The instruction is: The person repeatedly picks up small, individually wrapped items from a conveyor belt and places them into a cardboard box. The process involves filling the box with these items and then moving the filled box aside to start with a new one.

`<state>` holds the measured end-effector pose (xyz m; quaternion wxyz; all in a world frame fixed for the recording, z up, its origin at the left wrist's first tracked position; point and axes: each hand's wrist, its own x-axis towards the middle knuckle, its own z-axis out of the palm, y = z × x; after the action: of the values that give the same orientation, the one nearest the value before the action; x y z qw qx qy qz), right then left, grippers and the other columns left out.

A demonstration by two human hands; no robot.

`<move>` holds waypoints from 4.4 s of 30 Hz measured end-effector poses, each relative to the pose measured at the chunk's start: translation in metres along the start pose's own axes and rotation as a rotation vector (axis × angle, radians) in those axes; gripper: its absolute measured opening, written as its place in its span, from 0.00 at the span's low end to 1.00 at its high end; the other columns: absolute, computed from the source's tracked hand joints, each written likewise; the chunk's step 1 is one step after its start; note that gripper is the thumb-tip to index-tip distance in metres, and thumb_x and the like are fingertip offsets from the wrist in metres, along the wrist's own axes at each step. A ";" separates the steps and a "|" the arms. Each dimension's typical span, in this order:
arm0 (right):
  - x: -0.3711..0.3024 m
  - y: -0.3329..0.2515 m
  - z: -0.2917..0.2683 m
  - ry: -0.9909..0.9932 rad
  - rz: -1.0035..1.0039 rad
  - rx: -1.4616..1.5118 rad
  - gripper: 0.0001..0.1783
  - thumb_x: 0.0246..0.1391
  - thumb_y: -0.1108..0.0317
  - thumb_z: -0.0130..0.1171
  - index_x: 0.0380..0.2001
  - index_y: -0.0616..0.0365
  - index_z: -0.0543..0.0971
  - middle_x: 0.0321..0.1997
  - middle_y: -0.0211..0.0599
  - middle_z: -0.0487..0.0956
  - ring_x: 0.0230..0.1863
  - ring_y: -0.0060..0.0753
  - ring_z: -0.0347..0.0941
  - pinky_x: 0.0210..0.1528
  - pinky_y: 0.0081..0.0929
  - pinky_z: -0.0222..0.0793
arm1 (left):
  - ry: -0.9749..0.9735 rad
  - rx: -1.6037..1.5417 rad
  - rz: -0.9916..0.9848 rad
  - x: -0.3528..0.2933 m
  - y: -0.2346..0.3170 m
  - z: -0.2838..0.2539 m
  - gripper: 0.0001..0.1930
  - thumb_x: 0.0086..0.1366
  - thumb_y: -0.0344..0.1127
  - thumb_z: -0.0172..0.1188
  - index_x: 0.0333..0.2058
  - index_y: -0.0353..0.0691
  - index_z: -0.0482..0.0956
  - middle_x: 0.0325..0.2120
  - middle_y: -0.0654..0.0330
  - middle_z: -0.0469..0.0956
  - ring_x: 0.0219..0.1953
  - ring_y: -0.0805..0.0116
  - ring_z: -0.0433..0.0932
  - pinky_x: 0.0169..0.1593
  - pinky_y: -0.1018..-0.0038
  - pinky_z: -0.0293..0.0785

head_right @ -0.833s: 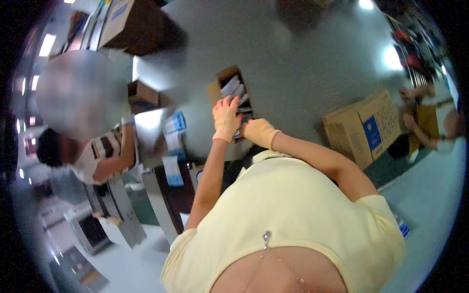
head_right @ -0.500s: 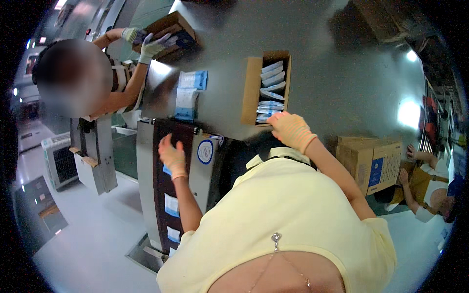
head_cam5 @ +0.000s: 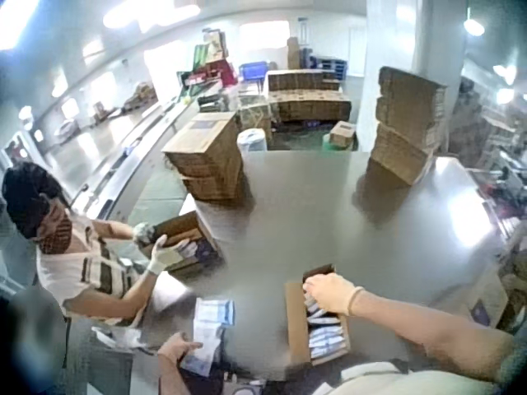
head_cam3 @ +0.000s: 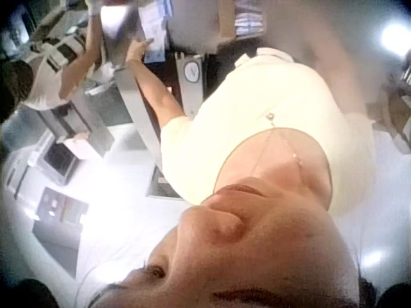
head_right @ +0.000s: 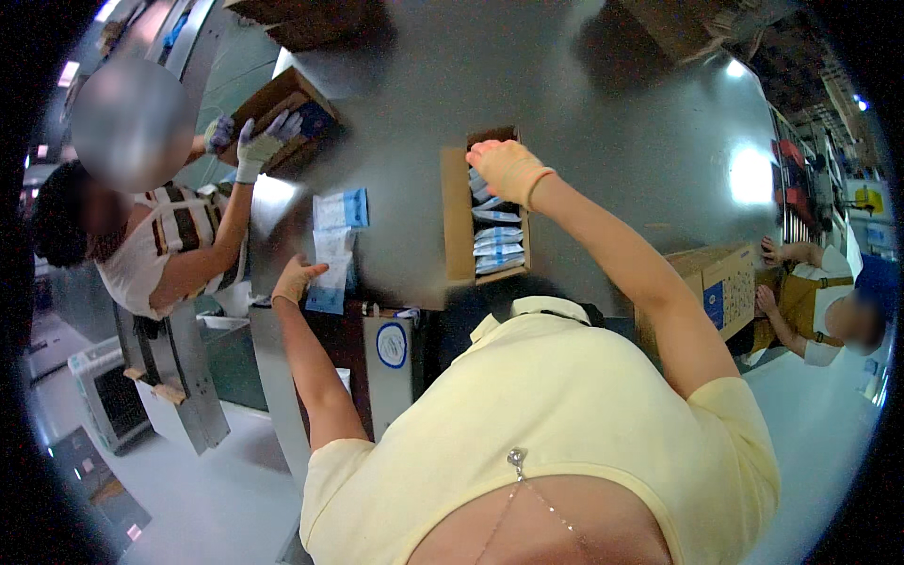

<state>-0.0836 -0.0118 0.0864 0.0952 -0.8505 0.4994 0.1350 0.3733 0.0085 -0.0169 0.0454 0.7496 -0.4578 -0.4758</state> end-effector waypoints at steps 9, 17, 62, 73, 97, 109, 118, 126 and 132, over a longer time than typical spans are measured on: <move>0.020 -0.008 0.026 -0.328 0.158 -0.072 0.29 0.45 0.53 0.68 0.48 0.54 0.73 0.49 0.35 0.75 0.53 0.36 0.70 0.50 0.39 0.66 | 0.116 -0.030 0.247 0.011 0.028 0.065 0.24 0.41 0.34 0.74 0.40 0.33 0.81 0.32 0.58 0.83 0.33 0.63 0.80 0.43 0.68 0.73; 0.024 -0.017 0.027 -0.341 0.182 -0.130 0.24 0.48 0.57 0.64 0.48 0.52 0.73 0.48 0.34 0.76 0.52 0.36 0.71 0.49 0.40 0.66 | 0.468 -1.252 -0.254 0.058 0.094 0.107 0.29 0.44 0.46 0.74 0.41 0.31 0.79 0.43 0.52 0.78 0.42 0.56 0.77 0.48 0.62 0.73; -0.073 -0.060 0.092 0.035 0.050 0.315 0.26 0.43 0.52 0.62 0.43 0.58 0.78 0.44 0.42 0.78 0.49 0.41 0.74 0.51 0.38 0.68 | 0.156 0.393 1.258 -0.068 0.220 0.226 0.43 0.45 0.40 0.70 0.59 0.35 0.60 0.55 0.48 0.67 0.60 0.50 0.62 0.62 0.57 0.53; -0.130 -0.034 0.131 -0.223 0.700 1.252 0.28 0.57 0.55 0.47 0.53 0.67 0.70 0.49 0.59 0.76 0.43 0.49 0.78 0.44 0.41 0.73 | -0.330 -0.070 0.748 -0.055 0.162 0.302 0.35 0.66 0.40 0.46 0.66 0.34 0.43 0.59 0.39 0.61 0.59 0.45 0.64 0.61 0.64 0.59; -0.402 0.045 0.071 0.976 1.885 0.138 0.33 0.51 0.62 0.60 0.58 0.61 0.61 0.52 0.50 0.72 0.52 0.51 0.70 0.52 0.42 0.68 | -0.854 0.511 1.430 -0.196 0.380 0.495 0.29 0.63 0.43 0.56 0.59 0.35 0.62 0.59 0.48 0.63 0.59 0.52 0.66 0.59 0.62 0.65; -0.446 -0.044 0.121 0.501 2.213 0.875 0.31 0.50 0.56 0.63 0.49 0.66 0.67 0.48 0.55 0.74 0.49 0.52 0.73 0.48 0.41 0.72 | -0.757 0.625 1.302 -0.294 0.350 0.513 0.39 0.54 0.42 0.65 0.61 0.38 0.56 0.63 0.46 0.54 0.63 0.47 0.59 0.61 0.59 0.62; -0.440 -0.099 0.112 0.852 1.583 0.540 0.46 0.46 0.65 0.65 0.64 0.66 0.53 0.66 0.56 0.58 0.67 0.52 0.54 0.68 0.39 0.51 | -0.634 -0.373 0.551 -0.296 0.203 0.450 0.33 0.53 0.38 0.67 0.55 0.38 0.65 0.50 0.48 0.68 0.51 0.53 0.69 0.56 0.63 0.66; -0.538 -0.120 0.003 0.790 0.938 0.343 0.42 0.47 0.55 0.67 0.60 0.62 0.60 0.62 0.50 0.64 0.63 0.50 0.59 0.64 0.42 0.55 | -0.699 -1.128 -0.071 -0.449 0.157 0.370 0.31 0.66 0.56 0.47 0.61 0.41 0.60 0.62 0.58 0.61 0.61 0.59 0.61 0.63 0.59 0.56; -0.532 -0.130 -0.142 0.616 0.257 1.144 0.30 0.49 0.57 0.67 0.49 0.64 0.70 0.48 0.44 0.72 0.49 0.39 0.68 0.53 0.33 0.63 | -0.483 -1.022 0.142 -0.448 0.113 0.450 0.35 0.67 0.64 0.36 0.59 0.40 0.65 0.60 0.54 0.63 0.63 0.58 0.60 0.65 0.62 0.54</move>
<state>-0.1975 0.4471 0.3964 0.3677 -0.5993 0.5941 -0.3907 -0.0964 0.4351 0.0971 0.3282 0.4697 -0.2161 -0.7906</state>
